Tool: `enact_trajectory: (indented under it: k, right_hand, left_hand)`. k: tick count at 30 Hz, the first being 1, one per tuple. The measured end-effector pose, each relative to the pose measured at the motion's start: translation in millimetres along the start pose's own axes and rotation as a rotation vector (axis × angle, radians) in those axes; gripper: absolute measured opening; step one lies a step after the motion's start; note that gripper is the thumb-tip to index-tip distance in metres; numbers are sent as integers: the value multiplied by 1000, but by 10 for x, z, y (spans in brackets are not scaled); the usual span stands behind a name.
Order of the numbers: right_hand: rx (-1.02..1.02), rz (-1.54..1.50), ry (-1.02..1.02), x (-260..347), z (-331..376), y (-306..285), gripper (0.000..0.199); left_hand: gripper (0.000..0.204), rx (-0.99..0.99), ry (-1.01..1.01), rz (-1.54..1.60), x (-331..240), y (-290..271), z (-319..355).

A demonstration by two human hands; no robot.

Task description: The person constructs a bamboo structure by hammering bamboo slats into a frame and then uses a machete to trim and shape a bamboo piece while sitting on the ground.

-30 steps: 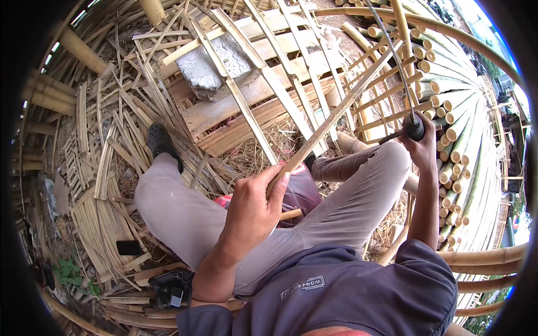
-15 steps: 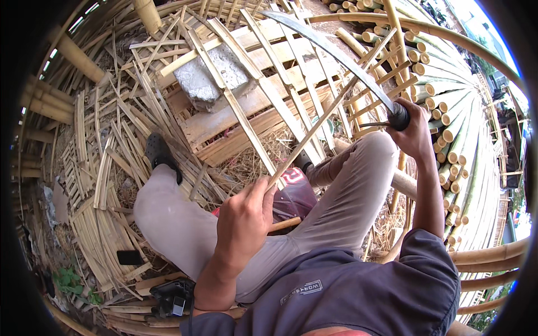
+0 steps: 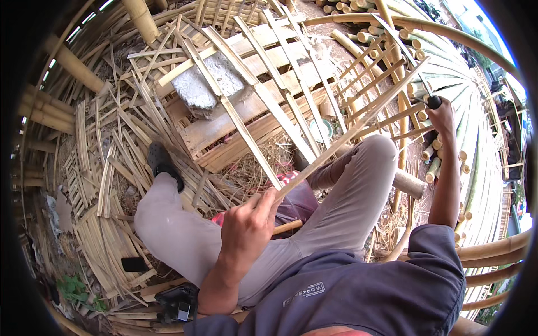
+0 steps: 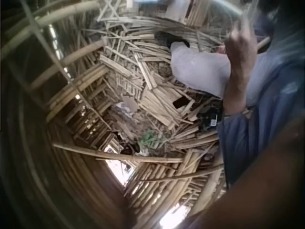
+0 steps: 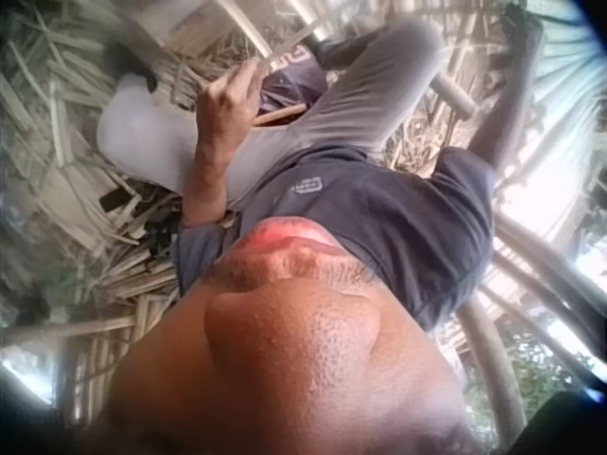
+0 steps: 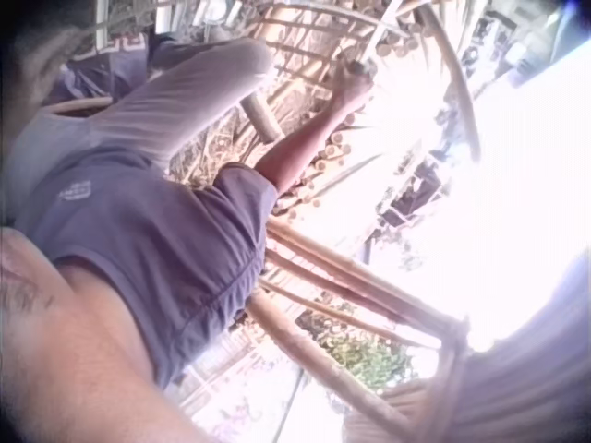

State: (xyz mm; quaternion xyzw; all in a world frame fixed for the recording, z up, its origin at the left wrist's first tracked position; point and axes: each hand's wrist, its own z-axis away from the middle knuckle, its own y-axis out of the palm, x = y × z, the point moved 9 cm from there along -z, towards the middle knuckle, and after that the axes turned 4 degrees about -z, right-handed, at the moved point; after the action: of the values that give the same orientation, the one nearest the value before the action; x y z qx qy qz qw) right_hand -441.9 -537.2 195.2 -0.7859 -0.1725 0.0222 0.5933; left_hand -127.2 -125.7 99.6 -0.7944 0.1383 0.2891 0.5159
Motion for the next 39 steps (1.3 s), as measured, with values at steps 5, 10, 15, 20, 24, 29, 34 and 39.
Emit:
enact_trajectory:
  k: [5,10,15,20,24,29,34,39]
  right_hand:
    - [-64,-295,-141,86,545,-14,24]
    - [216,-603,125,68,870,471,12]
    - [518,-1109,350,-73,1337,1159,18]
    - [527,-1217,488,-341,1357,1099,25]
    - [306,-801,578,-893,1386,1009,39]
    - [115,-894,562,-888,1528,888,33]
    - [-3,-871,265,-243,1350,472,13]
    - [81,-667,-77,550,1167,342,25]
  left_hand:
    - [14,-88,15,-39,-44,-107,-114]
    - [11,-33,-126,116,114,-14,-195]
    - [15,-30,-234,253,183,-49,-204]
    - [19,-69,-257,183,253,-89,-162]
    - [18,-73,-247,207,216,-134,-140]
    - [15,-42,-277,255,223,-112,-143]
    - [18,0,-271,211,234,-22,-151]
    - [24,69,-282,157,224,43,-147]
